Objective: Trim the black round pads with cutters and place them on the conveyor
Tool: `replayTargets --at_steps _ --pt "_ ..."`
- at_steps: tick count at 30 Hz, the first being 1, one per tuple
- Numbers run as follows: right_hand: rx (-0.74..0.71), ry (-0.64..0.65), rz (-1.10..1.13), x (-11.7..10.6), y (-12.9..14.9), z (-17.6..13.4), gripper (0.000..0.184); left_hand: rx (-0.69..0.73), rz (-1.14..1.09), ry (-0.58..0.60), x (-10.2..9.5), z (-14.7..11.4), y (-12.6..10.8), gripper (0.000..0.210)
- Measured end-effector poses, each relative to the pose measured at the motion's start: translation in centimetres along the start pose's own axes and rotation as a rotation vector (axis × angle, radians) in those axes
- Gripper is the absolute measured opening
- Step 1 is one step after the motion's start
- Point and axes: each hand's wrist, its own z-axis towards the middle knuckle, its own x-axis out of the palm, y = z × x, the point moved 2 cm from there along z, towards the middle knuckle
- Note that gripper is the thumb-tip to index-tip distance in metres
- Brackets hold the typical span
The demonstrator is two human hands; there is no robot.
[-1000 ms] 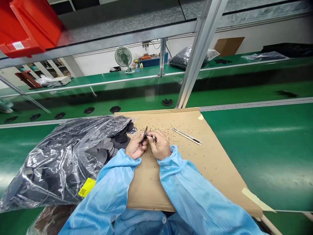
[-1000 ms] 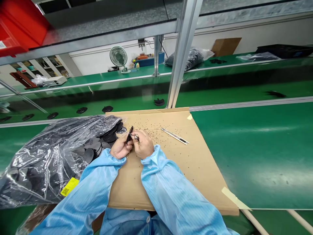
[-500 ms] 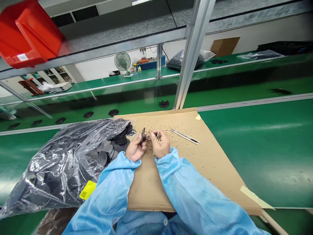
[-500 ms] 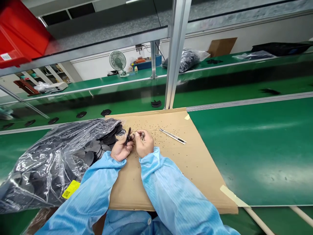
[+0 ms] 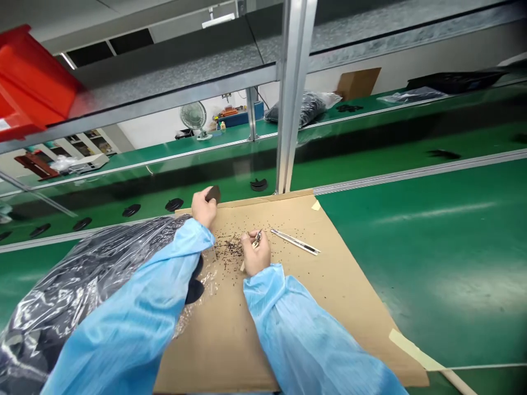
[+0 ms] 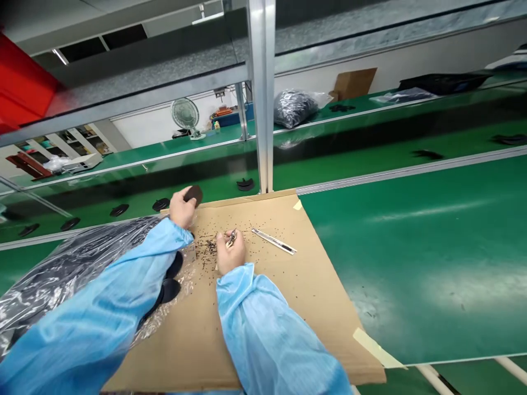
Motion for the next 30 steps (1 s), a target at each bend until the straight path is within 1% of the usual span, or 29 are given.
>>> replayTargets --at_steps 1,2,4,6,9,12,14,15,17,18,20,21,23,25,27,30 --pt "-0.004 -0.010 0.007 0.0 -0.1 0.0 0.026 0.070 0.154 0.004 0.6 1.6 0.0 0.044" --pt "-0.006 -0.019 0.015 0.0 -0.1 0.1 0.025 0.098 0.282 0.031 1.4 3.1 0.1 0.046" --pt "0.000 -0.044 0.035 0.0 -0.3 0.0 0.023 0.083 0.473 0.111 3.7 5.1 0.2 0.053" --pt "0.023 -0.074 0.063 0.1 -0.5 -0.1 0.021 0.048 0.565 0.209 6.8 6.3 0.0 0.056" --pt "0.092 -0.104 0.104 0.2 -0.5 -0.5 0.021 0.039 0.564 0.303 12.2 6.9 -0.6 0.053" --pt "0.170 -0.104 0.108 0.3 -0.5 -0.8 0.022 -0.063 0.520 0.325 16.8 7.2 -0.8 0.060" --pt "0.194 -0.117 0.096 0.2 -0.4 -0.8 0.020 -0.145 0.514 0.322 18.9 7.3 -0.7 0.063" --pt "0.198 -0.125 0.091 0.2 -0.5 -0.7 0.020 -0.162 0.519 0.310 19.5 7.4 -0.5 0.062" --pt "0.203 -0.127 0.084 0.1 -0.6 -0.7 0.020 -0.133 0.512 0.268 20.2 7.4 -0.4 0.059" --pt "0.207 -0.122 0.077 0.1 -0.7 -0.6 0.021 -0.097 0.488 0.241 20.2 7.3 -0.4 0.056" --pt "0.208 -0.114 0.046 0.2 -0.7 -0.6 0.028 -0.039 0.384 0.189 19.7 7.0 -0.6 0.051" --pt "0.201 -0.116 0.025 0.3 -0.7 -0.6 0.033 -0.034 0.309 0.166 19.1 6.7 -0.8 0.051" --pt "0.169 -0.132 -0.020 0.5 -0.5 -0.6 0.044 -0.084 0.121 0.127 17.2 5.9 -1.3 0.056" --pt "0.125 -0.153 -0.050 0.7 -0.4 -0.5 0.051 -0.198 -0.100 0.103 14.6 4.7 -1.7 0.058" --pt "0.075 -0.179 -0.060 0.8 -0.5 -0.3 0.054 -0.319 -0.325 0.120 11.4 2.9 -1.9 0.046" --pt "0.008 -0.234 -0.037 0.8 -1.0 0.2 0.053 -0.441 -0.627 0.199 6.0 -1.0 -1.5 0.027"
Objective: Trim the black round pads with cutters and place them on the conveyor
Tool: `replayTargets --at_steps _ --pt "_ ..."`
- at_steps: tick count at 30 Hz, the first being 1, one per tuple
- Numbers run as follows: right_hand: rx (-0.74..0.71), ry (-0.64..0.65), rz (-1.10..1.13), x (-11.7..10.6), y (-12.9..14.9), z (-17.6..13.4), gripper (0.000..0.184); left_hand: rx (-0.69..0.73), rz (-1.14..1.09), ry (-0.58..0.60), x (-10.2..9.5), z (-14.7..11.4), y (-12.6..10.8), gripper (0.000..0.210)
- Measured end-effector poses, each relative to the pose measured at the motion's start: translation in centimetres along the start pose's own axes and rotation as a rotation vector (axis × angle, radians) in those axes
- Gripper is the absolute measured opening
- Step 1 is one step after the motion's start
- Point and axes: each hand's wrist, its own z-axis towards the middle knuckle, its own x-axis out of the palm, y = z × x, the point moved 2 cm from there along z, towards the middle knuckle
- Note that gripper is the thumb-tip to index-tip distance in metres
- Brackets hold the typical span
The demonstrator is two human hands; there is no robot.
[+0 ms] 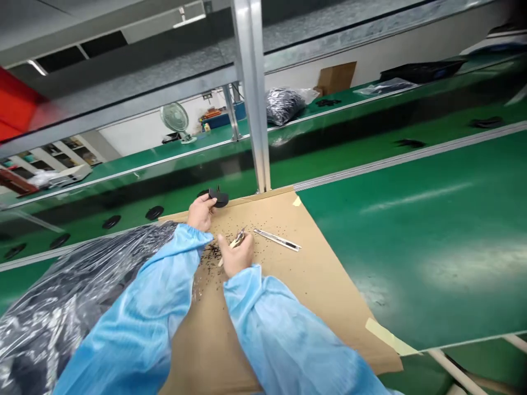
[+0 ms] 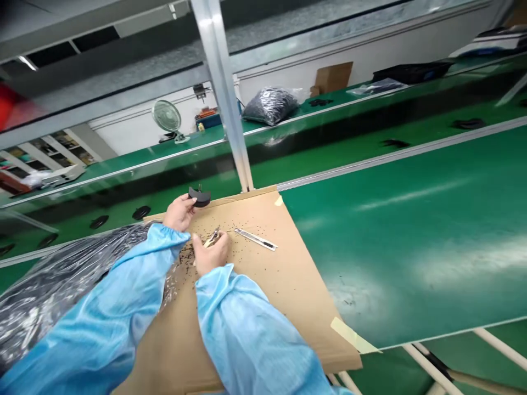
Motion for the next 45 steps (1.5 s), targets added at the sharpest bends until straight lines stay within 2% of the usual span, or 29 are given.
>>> replayTargets --at_steps 2,5,9,13,16,18,22,27,39,45 --pt "-0.027 0.001 0.030 0.0 -0.3 0.5 0.050 -0.044 -0.156 0.042 -3.0 -3.6 0.2 0.024" --pt "-0.096 0.054 0.070 -0.2 -0.1 1.0 0.042 -0.087 -0.329 0.029 -6.9 -8.4 1.4 0.028" --pt "-0.284 0.216 0.053 -0.8 1.3 0.7 0.040 -0.058 -0.455 0.047 -9.5 -11.9 3.2 0.033" --pt "-0.483 0.447 -0.122 -1.2 2.6 -0.3 0.037 -0.015 -0.462 0.000 -9.9 -12.4 4.0 0.035" --pt "-0.547 0.565 -0.230 -1.2 2.9 -1.0 0.036 0.004 -0.495 -0.048 -10.1 -12.1 4.1 0.038" --pt "-0.573 0.612 -0.275 -1.1 2.8 -1.2 0.036 -0.005 -0.514 -0.026 -10.2 -11.9 4.1 0.041" --pt "-0.616 0.632 -0.335 -1.0 2.4 -1.3 0.034 -0.059 -0.577 0.060 -10.4 -11.8 4.1 0.038" --pt "-0.694 0.671 -0.412 -0.8 2.2 -1.5 0.032 -0.104 -0.603 0.029 -10.7 -11.8 3.9 0.028" --pt "-0.831 0.674 -0.492 -0.8 2.1 -1.5 0.035 -0.151 -0.611 0.049 -11.1 -11.9 3.7 0.026" --pt "-0.830 0.691 -0.539 -0.8 2.3 -1.6 0.034 -0.148 -0.598 0.058 -11.1 -12.0 3.7 0.026"
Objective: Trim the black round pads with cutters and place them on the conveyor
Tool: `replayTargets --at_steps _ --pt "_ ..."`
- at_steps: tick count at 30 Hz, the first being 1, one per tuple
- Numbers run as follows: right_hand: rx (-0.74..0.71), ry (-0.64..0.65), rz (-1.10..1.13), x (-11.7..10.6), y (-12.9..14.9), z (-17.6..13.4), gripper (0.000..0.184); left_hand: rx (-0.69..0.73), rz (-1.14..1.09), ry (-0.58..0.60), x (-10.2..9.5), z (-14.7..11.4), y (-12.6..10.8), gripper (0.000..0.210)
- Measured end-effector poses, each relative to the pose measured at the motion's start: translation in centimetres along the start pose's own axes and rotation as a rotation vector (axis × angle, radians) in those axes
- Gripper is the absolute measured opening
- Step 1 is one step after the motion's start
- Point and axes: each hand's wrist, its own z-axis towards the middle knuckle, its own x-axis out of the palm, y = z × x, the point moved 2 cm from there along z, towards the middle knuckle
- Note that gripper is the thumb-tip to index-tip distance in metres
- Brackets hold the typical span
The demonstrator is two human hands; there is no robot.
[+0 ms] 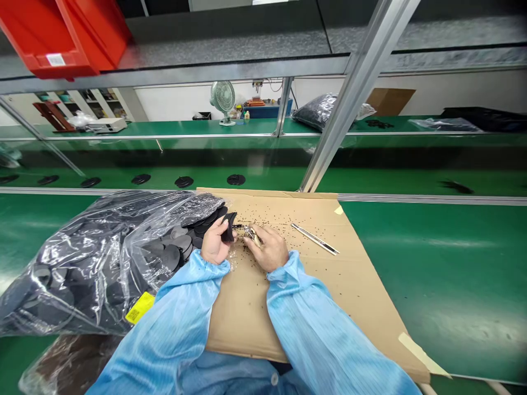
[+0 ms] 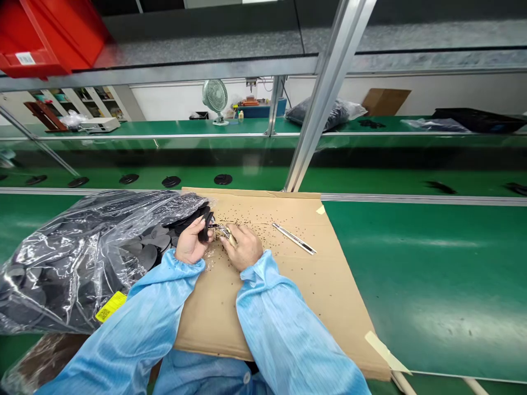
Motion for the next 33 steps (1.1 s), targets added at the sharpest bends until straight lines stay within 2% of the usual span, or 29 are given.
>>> replayTargets --at_steps 5,9,16,19,24,29,33 --pt "0.014 0.062 -0.051 -0.16 -0.12 0.10 0.027 0.014 0.002 -0.001 -0.09 0.07 0.03 0.026" --pt "0.059 0.110 -0.014 0.03 -0.23 0.08 0.031 0.020 -0.002 0.001 -0.14 0.17 0.10 0.027" --pt "0.211 0.027 0.193 0.13 -0.29 0.10 0.027 0.044 -0.017 0.010 -0.03 0.22 -0.03 0.041" --pt "0.243 -0.015 0.223 -0.08 -0.46 0.20 0.027 0.013 -0.042 0.020 -0.05 0.27 -0.14 0.041" --pt "0.205 -0.013 0.199 -0.13 -0.27 0.20 0.029 0.004 -0.112 -0.051 -0.46 0.53 -0.25 0.035" --pt "0.115 0.045 0.166 -0.04 0.19 0.03 0.028 -0.102 -0.148 -0.001 -0.21 0.39 -0.13 0.016" --pt "0.060 0.108 0.162 0.01 0.46 -0.04 0.029 -0.190 -0.169 0.021 0.03 0.06 -0.28 0.015"
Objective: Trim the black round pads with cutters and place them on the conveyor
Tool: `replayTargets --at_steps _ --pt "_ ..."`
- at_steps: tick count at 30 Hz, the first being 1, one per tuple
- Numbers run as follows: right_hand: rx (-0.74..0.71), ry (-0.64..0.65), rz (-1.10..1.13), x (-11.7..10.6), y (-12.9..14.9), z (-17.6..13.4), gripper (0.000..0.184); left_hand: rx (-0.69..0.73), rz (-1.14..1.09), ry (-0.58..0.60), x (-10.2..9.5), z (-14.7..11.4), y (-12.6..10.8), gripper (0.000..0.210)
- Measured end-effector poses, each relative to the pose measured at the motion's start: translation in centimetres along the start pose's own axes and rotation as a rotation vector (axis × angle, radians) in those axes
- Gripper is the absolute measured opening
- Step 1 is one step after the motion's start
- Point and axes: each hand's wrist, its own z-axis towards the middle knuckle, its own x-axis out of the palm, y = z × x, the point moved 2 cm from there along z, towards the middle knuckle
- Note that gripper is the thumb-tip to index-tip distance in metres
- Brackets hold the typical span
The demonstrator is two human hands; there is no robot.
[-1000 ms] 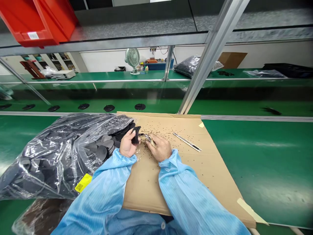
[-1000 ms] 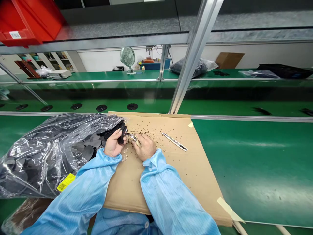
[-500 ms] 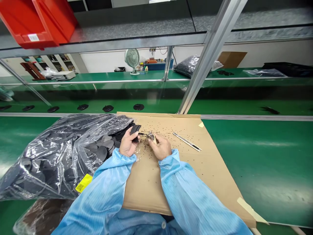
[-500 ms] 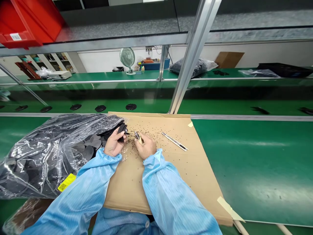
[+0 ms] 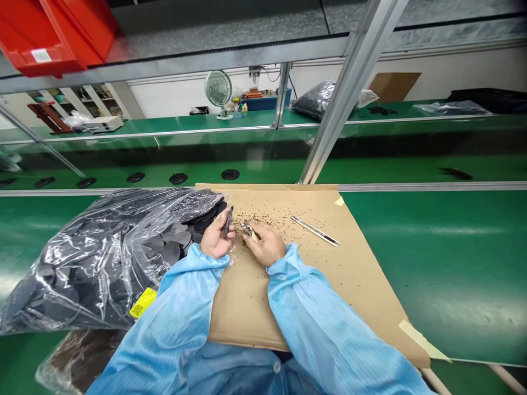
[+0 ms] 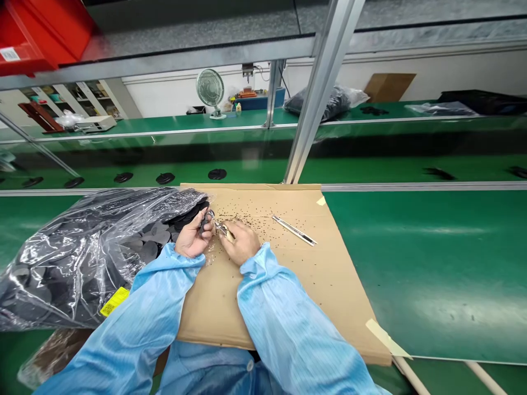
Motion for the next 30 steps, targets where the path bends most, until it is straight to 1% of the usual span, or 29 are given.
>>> replayTargets --at_steps 4,9,13,16,21,26,30 --pt "-0.036 0.085 -0.002 -0.1 0.5 0.0 0.029 -0.052 -0.005 0.060 0.2 -0.2 -0.1 0.011" --pt "-0.032 0.179 -0.025 -0.2 0.9 0.1 0.032 -0.072 0.064 0.061 0.3 -0.4 0.0 0.012" --pt "-0.008 0.216 -0.030 -0.1 1.0 0.1 0.035 -0.086 0.136 0.075 0.2 -0.3 0.1 0.014" --pt "-0.025 0.228 -0.028 -0.1 1.0 0.0 0.033 -0.081 0.169 0.095 0.1 -0.2 0.1 0.018" --pt "-0.037 0.259 -0.061 -0.3 1.3 0.1 0.031 -0.063 0.212 0.109 -0.1 -0.1 0.2 0.018" --pt "-0.009 0.353 -0.143 -1.0 1.7 0.4 0.022 -0.052 0.231 0.098 -0.3 0.0 0.5 0.021" --pt "0.002 0.368 -0.169 -1.0 1.5 0.6 0.023 -0.060 0.241 0.075 -0.3 0.0 0.6 0.024"
